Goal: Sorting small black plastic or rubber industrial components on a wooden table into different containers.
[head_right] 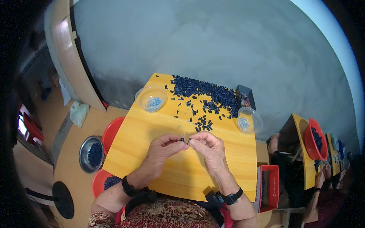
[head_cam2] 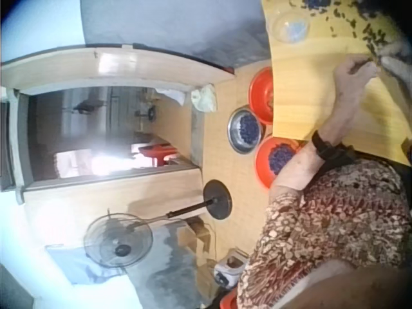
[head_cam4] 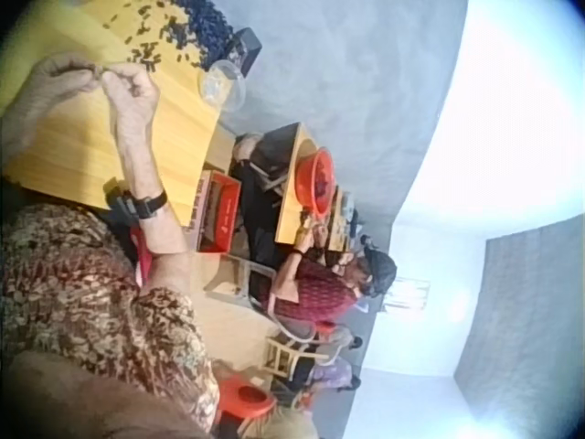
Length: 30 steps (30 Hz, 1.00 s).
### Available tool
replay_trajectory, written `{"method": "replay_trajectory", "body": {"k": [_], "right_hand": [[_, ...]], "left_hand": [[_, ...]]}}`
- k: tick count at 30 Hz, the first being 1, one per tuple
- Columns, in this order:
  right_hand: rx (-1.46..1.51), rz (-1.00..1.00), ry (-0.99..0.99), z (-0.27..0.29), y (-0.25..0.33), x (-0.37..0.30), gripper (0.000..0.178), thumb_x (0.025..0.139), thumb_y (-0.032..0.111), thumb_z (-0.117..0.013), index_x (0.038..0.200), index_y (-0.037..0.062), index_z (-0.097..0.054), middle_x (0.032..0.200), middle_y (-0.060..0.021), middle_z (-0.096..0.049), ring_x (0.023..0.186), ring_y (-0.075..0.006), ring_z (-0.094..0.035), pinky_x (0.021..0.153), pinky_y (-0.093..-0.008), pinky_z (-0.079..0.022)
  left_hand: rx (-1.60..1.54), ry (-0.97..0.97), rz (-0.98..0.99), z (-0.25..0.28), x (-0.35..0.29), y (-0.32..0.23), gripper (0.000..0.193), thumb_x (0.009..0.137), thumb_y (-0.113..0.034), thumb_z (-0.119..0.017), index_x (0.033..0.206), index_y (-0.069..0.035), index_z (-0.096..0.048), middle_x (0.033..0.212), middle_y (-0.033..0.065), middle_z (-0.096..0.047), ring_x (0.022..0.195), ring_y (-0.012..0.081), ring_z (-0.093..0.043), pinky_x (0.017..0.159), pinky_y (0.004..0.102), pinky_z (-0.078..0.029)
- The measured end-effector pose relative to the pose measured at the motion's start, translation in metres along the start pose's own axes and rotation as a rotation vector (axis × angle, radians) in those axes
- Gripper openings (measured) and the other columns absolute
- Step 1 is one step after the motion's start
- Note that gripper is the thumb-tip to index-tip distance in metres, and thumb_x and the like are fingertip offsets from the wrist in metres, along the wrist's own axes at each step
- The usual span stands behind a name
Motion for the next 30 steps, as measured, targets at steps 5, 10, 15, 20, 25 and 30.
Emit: {"method": "replay_trajectory", "body": {"k": [5, 10, 15, 20, 25, 30], "right_hand": [[0.023, 0.094, 0.020, 0.005, 0.002, -0.012, 0.010, 0.087, -0.002, -0.066, 0.097, 0.0000, -0.065, 0.087, -0.0062, -0.069, 0.079, -0.0101, -0.065, 0.073, -0.0220, -0.050], [-0.015, 0.104, -0.014, 0.009, 0.004, -0.019, 0.007, 0.089, -0.003, -0.063, 0.096, -0.0015, -0.064, 0.086, -0.0076, -0.070, 0.079, -0.0112, -0.066, 0.072, -0.0224, -0.052], [-0.202, 0.093, -0.001, 0.015, 0.009, -0.023, 0.006, 0.088, -0.003, -0.063, 0.093, -0.0015, -0.064, 0.085, -0.0072, -0.070, 0.079, -0.0098, -0.066, 0.069, -0.0215, -0.051], [-0.165, 0.106, -0.054, 0.011, 0.012, -0.023, 0.007, 0.086, -0.003, -0.065, 0.092, -0.0008, -0.065, 0.081, -0.0014, -0.067, 0.071, -0.0048, -0.060, 0.065, -0.0182, -0.047], [-0.131, 0.148, -0.104, 0.011, 0.016, -0.028, 0.008, 0.086, -0.003, -0.067, 0.094, 0.0000, -0.067, 0.078, 0.0042, -0.062, 0.068, -0.0013, -0.053, 0.062, -0.0166, -0.043], [-0.140, 0.210, -0.085, 0.008, 0.019, -0.029, 0.009, 0.085, -0.003, -0.068, 0.093, 0.0001, -0.067, 0.081, 0.0039, -0.062, 0.068, -0.0009, -0.052, 0.062, -0.0165, -0.041]], "left_hand": [[0.059, 0.006, -0.002, -0.011, 0.000, 0.011, 0.018, 0.088, -0.006, -0.067, 0.105, 0.000, -0.063, 0.099, 0.0069, -0.068, 0.094, 0.0133, -0.064, 0.088, 0.0265, -0.049], [0.033, 0.021, -0.013, -0.017, 0.000, 0.020, 0.017, 0.087, -0.003, -0.067, 0.104, 0.000, -0.064, 0.098, 0.0067, -0.067, 0.093, 0.0136, -0.064, 0.087, 0.0264, -0.049], [0.073, 0.007, -0.043, -0.022, 0.000, 0.023, 0.015, 0.086, -0.003, -0.068, 0.101, 0.000, -0.065, 0.096, 0.0066, -0.068, 0.089, 0.0131, -0.063, 0.086, 0.0262, -0.049], [0.073, 0.039, -0.010, -0.016, -0.008, 0.021, 0.014, 0.086, -0.003, -0.069, 0.100, -0.001, -0.066, 0.095, 0.0059, -0.068, 0.090, 0.0126, -0.063, 0.085, 0.0259, -0.048], [0.160, 0.054, 0.034, -0.016, -0.010, 0.024, 0.015, 0.086, -0.005, -0.069, 0.100, -0.001, -0.066, 0.094, 0.0054, -0.069, 0.090, 0.0121, -0.064, 0.085, 0.0258, -0.048], [0.122, 0.128, 0.053, -0.020, -0.013, 0.022, 0.014, 0.088, -0.008, -0.067, 0.100, -0.001, -0.066, 0.094, 0.0063, -0.070, 0.089, 0.0117, -0.064, 0.086, 0.0265, -0.048]]}}
Point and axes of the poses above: each hand's wrist, its own x-axis towards the middle knuckle, its own z-axis out of the back of the hand, y = z × x, the point moved 4 cm from there along x, towards the middle knuckle
